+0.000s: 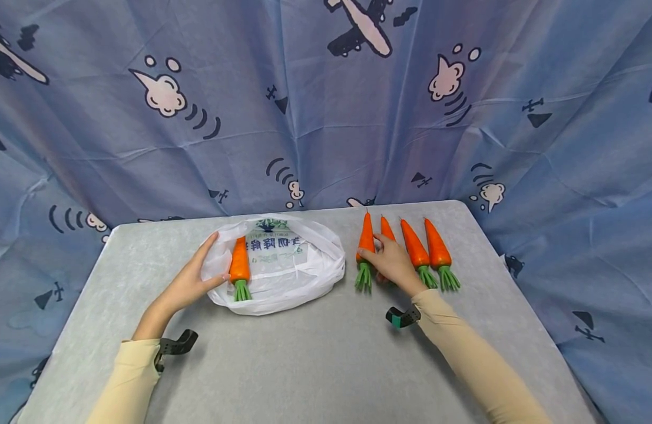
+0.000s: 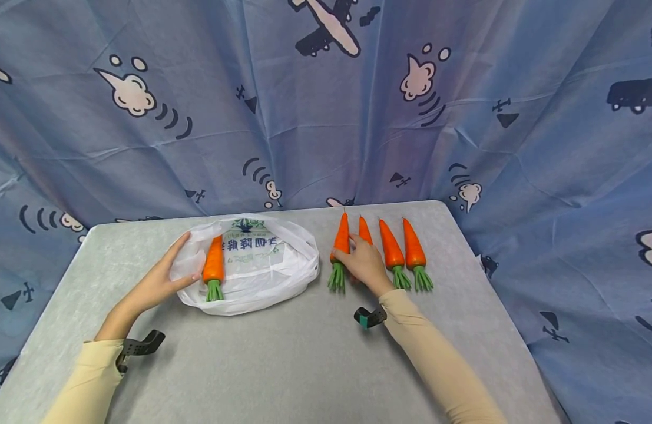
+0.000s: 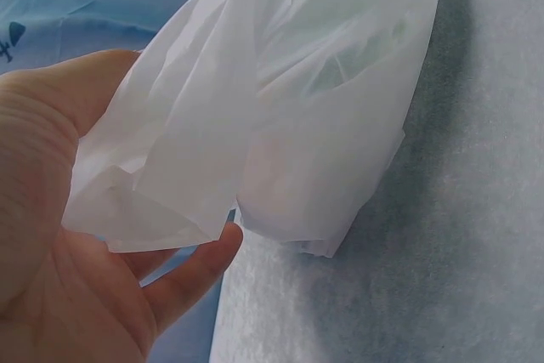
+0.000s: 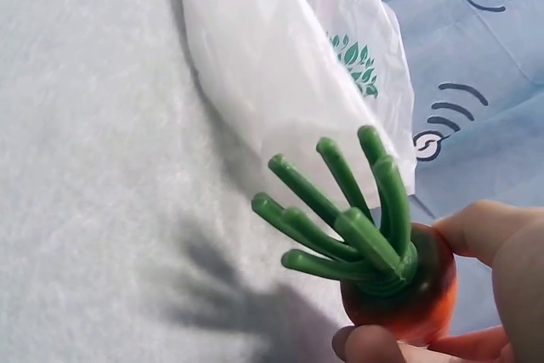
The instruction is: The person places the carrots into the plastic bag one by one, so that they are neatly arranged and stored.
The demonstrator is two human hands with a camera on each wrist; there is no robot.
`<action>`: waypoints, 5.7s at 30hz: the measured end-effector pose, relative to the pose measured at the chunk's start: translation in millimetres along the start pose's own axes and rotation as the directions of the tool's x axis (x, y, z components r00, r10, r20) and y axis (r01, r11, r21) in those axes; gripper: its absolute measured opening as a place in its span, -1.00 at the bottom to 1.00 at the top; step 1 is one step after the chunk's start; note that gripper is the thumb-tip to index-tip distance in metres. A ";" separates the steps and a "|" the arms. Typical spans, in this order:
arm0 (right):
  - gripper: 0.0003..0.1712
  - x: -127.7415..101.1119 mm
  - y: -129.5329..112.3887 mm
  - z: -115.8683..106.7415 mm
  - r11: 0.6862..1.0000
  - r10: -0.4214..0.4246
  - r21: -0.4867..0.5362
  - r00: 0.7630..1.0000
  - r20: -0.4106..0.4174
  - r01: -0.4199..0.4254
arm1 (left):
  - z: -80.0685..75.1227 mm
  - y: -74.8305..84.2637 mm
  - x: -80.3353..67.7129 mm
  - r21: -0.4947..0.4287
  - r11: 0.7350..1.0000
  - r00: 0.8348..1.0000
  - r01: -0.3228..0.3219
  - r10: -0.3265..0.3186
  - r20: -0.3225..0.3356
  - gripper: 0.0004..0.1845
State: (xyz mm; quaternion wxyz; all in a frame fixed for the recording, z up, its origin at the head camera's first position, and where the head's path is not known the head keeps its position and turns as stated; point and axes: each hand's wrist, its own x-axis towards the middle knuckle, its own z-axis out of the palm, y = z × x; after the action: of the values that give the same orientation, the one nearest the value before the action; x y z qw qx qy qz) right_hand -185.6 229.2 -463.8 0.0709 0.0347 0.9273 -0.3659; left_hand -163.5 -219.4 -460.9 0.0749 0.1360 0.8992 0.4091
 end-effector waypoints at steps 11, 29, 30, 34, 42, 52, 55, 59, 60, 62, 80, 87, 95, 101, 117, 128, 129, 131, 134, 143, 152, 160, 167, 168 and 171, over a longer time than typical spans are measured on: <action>-0.09 -6.2 -16.9 -6.1 0.999 -0.044 0.020 0.999 0.017 0.044 | -0.1 0.2 0.5 0.004 1.000 0.999 -0.031 0.031 -0.006 0.09; -0.15 -25.4 -52.5 -3.6 0.992 -0.103 0.086 0.992 0.074 0.097 | -1.6 1.7 -0.1 0.004 1.000 1.000 -0.026 0.026 -0.005 0.08; -0.16 -26.7 -54.8 -3.2 0.991 -0.109 0.083 0.991 0.076 0.103 | -1.6 1.7 -0.2 0.004 1.000 1.000 -0.028 0.028 -0.005 0.08; -0.16 -29.8 -62.1 -0.2 0.990 -0.124 0.084 0.989 0.086 0.117 | -1.7 2.0 -0.2 -0.002 0.999 0.999 -0.036 0.036 -0.008 0.08; -0.19 -32.0 -70.4 8.4 0.987 -0.152 0.072 0.984 0.091 0.145 | -1.7 3.0 -0.5 -0.003 0.999 0.999 -0.032 0.032 -0.009 0.07; -0.18 -34.3 -79.5 18.5 0.981 -0.183 0.089 0.974 0.133 0.172 | -1.3 3.2 -0.1 0.008 0.999 0.999 -0.035 0.035 -0.009 0.07; -0.19 -34.9 -82.6 22.4 0.979 -0.194 0.096 0.970 0.145 0.181 | -0.8 3.3 0.3 0.011 0.999 0.999 -0.038 0.038 -0.010 0.07; -0.19 -35.8 -87.4 27.1 0.974 -0.211 0.116 0.963 0.167 0.193 | -0.1 3.2 0.8 0.012 0.999 0.999 -0.036 0.036 -0.010 0.07; -0.19 -35.8 -88.5 28.4 0.974 -0.213 0.120 0.962 0.173 0.195 | 0.1 3.2 0.9 0.009 0.999 0.999 -0.035 0.035 -0.009 0.07; -0.19 -35.5 -90.7 31.6 0.973 -0.216 0.126 0.959 0.182 0.195 | 0.0 3.0 0.7 0.004 0.999 0.999 -0.032 0.032 -0.005 0.07; -0.18 -37.1 -105.6 60.5 0.953 -0.297 0.137 0.922 0.248 0.271 | -0.4 4.9 0.1 -0.006 1.000 1.000 -0.031 0.031 -0.003 0.07; -0.18 -34.1 -111.2 70.2 0.956 -0.293 0.120 0.914 0.282 0.269 | -0.5 3.7 0.2 -0.003 1.000 1.000 -0.020 0.020 0.002 0.07; -0.17 -29.0 -118.8 79.0 0.960 -0.272 0.150 0.909 0.315 0.235 | -0.1 3.6 0.5 -0.001 1.000 1.000 -0.018 0.018 0.008 0.07; -0.18 -21.4 -121.9 86.3 0.965 -0.255 0.152 0.911 0.323 0.216 | -0.6 4.2 0.6 -0.001 1.000 1.000 -0.008 0.008 0.009 0.08; -0.21 -3.3 -126.4 103.2 0.974 -0.215 0.149 0.908 0.358 0.172 | -0.8 5.8 1.0 -0.001 1.000 1.000 -0.002 0.002 0.008 0.08; -0.23 6.7 -131.2 114.7 0.982 -0.144 0.169 0.913 0.382 0.085 | -0.3 6.3 0.8 -0.011 1.000 1.000 0.003 -0.003 0.015 0.09; -0.23 7.4 -131.9 115.9 0.981 -0.144 0.173 0.912 0.383 0.082 | -0.1 6.2 0.6 -0.010 1.000 1.000 0.000 0.000 0.013 0.09; -0.23 9.1 -133.0 118.2 0.980 -0.144 0.185 0.911 0.386 0.076 | -0.1 5.9 0.5 -0.009 1.000 1.000 -0.003 0.004 0.009 0.09; -0.25 12.0 -134.3 122.0 0.977 -0.144 0.199 0.909 0.391 0.069 | 0.2 5.3 0.2 -0.007 1.000 1.000 -0.010 0.010 0.001 0.08; -0.25 19.0 -135.2 129.0 0.970 -0.146 0.236 0.903 0.404 0.051 | 1.7 4.5 0.6 -0.001 1.000 1.000 -0.015 0.015 0.001 0.08; -0.26 25.2 -136.1 137.3 0.973 -0.151 0.223 0.902 0.404 0.063 | 0.9 6.4 0.0 0.000 1.000 1.000 -0.016 0.016 0.002 0.07; -0.25 25.1 -139.5 138.0 0.975 -0.159 0.207 0.892 0.422 0.076 | 0.7 6.2 0.6 -0.010 1.000 1.000 -0.020 0.020 0.001 0.07; -0.25 28.2 -138.8 142.9 0.980 -0.143 0.187 0.889 0.434 0.067 | 0.2 5.9 -0.4 0.000 1.000 1.000 -0.026 0.026 -0.004 0.06; -0.25 28.6 -138.8 143.6 0.980 -0.142 0.185 0.890 0.434 0.066 | 0.2 5.8 -0.4 0.000 1.000 1.000 -0.028 0.028 -0.005 0.06; -0.25 29.1 -138.9 145.0 0.982 -0.139 0.179 0.891 0.431 0.067 | 0.7 5.4 -0.1 0.001 1.000 1.000 -0.030 0.030 -0.010 0.05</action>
State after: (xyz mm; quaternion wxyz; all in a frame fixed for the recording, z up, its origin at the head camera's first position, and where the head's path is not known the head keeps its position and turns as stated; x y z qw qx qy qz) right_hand -215.1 29.1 -479.4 0.2568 -0.0930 0.8552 -0.4405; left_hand -162.3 -215.6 -457.3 0.0644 0.1474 0.8976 0.4104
